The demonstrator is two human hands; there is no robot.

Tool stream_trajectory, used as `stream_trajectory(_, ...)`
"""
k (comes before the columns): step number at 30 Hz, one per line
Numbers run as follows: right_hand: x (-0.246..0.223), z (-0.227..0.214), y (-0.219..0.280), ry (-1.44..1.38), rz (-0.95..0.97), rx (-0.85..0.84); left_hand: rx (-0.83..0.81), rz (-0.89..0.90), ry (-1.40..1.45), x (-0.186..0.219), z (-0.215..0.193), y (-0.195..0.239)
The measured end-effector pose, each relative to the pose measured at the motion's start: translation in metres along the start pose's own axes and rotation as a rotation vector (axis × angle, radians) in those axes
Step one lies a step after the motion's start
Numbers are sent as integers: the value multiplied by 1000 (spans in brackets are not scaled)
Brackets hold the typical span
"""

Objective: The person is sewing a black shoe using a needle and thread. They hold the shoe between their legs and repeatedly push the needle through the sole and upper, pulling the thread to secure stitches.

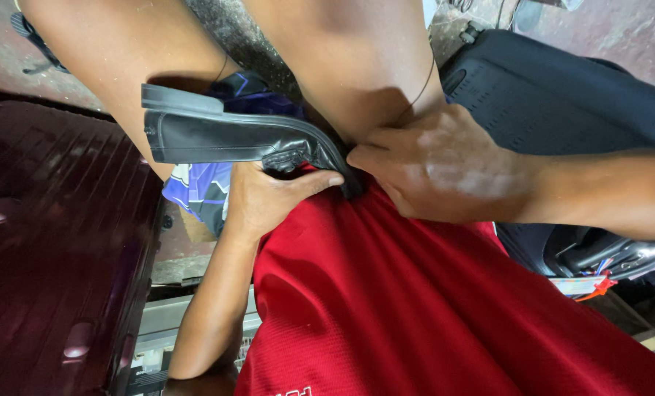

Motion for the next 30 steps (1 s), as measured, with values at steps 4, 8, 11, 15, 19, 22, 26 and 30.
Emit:
stream_trajectory(4,4,8,-7,-37,21,42,-7,-11,13,0,-1,-3)
stream_trajectory(8,16,11,-6,-116,139,35,-66,-5,150,0,0,-2)
stream_trajectory(11,12,-4,-3,-194,107,79,-134,-37,232,-5,-3,6)
stream_trajectory(15,9,-8,-2,-208,83,26,-95,-184,308,-33,-15,14)
stream_trajectory(19,2,-18,-1,-180,6,64,4,-89,146,-53,-43,17)
stream_trajectory(22,2,-21,-1,-174,0,58,306,-20,144,-61,-91,36)
stream_trajectory(26,14,-11,1,-179,156,-65,681,-81,-168,-67,-151,74)
stream_trajectory(30,15,-2,0,-177,223,-145,875,319,-719,-12,-151,104)
Point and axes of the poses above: each hand's wrist, its own y-axis away from the middle knuckle, its own z-axis out of the palm, x = y × z, the point moved 10 cm from there along -y, towards the middle knuckle, and after that the axes turned 9 degrees about x, right-handed, at the moved point
